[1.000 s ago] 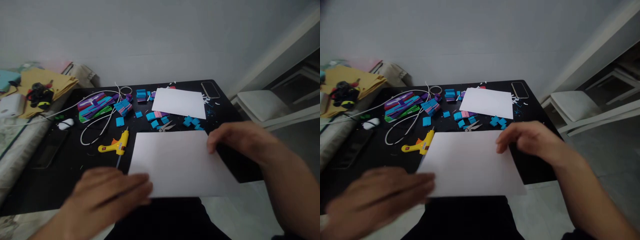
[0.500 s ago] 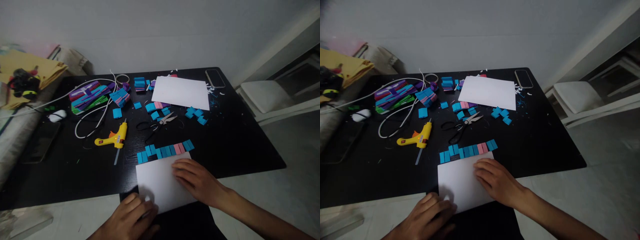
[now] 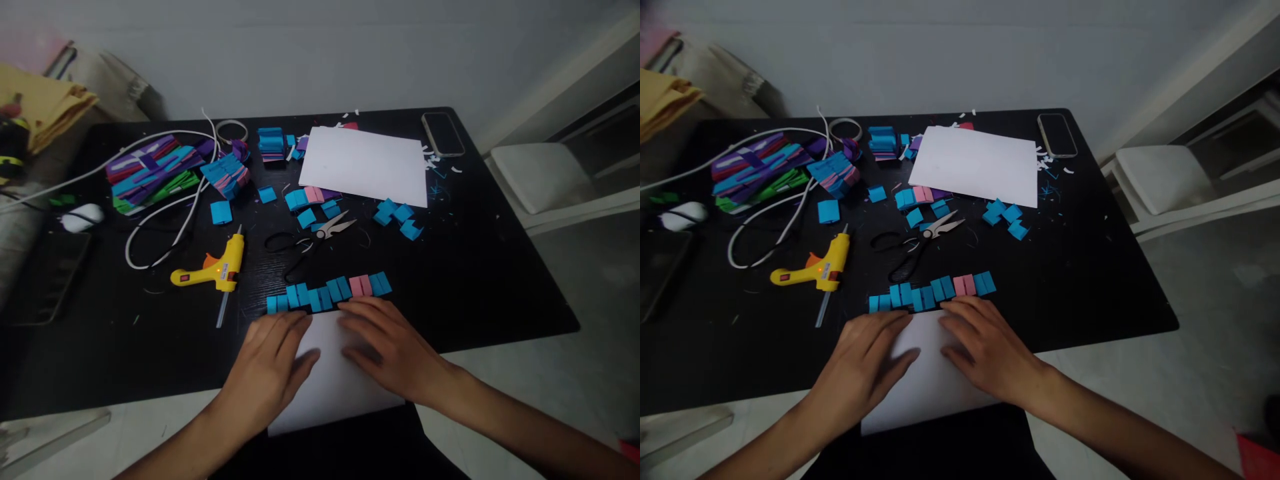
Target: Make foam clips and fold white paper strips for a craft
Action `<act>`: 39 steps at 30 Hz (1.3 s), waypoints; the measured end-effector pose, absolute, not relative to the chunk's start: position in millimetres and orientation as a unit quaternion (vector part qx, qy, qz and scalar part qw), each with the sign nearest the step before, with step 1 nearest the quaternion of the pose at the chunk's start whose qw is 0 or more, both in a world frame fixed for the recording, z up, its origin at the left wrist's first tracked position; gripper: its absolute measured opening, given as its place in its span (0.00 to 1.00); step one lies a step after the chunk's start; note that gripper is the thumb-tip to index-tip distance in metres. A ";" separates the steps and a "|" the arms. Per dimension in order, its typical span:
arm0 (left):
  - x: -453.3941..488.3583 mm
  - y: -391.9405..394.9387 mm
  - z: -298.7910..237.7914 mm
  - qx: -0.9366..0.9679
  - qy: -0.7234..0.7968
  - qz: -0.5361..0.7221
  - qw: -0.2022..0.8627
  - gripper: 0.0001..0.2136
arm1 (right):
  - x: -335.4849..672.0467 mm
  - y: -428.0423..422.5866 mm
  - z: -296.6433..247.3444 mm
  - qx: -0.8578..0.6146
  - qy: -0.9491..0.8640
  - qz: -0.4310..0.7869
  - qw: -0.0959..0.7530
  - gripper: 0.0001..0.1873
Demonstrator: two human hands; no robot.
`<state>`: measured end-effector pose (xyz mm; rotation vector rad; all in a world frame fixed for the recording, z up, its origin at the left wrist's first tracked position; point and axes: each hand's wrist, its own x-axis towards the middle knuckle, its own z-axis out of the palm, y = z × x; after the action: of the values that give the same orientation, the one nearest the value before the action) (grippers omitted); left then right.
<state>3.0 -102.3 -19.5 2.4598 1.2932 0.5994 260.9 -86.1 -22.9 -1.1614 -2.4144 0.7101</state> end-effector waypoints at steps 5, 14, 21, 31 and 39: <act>0.4 -91.1 -15.5 0.849 0.472 0.170 0.168 0.18 | 256.2 -77.3 -14.8 -0.431 -0.852 0.262 0.145 0.21; 4.5 -41.9 -13.2 0.856 0.495 0.083 0.128 0.19 | 241.9 -30.8 -1.3 -0.474 -0.838 0.259 0.075 0.23; 6.7 -13.1 -15.4 0.845 0.509 0.057 0.152 0.19 | 236.1 -3.7 8.4 -0.475 -0.835 0.276 0.011 0.19; 0.0 -3.8 36.8 0.806 0.485 0.073 0.331 0.05 | 240.8 2.1 43.4 -0.438 -0.845 0.301 0.060 0.05; -23.9 -47.0 114.4 0.838 0.449 0.294 0.098 0.09 | 265.3 -29.9 123.2 -0.384 -0.864 0.112 0.305 0.13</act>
<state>-23.9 -47.0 114.4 2.4795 1.3291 0.8707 265.3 -29.9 123.2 -1.0166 -2.2890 0.2976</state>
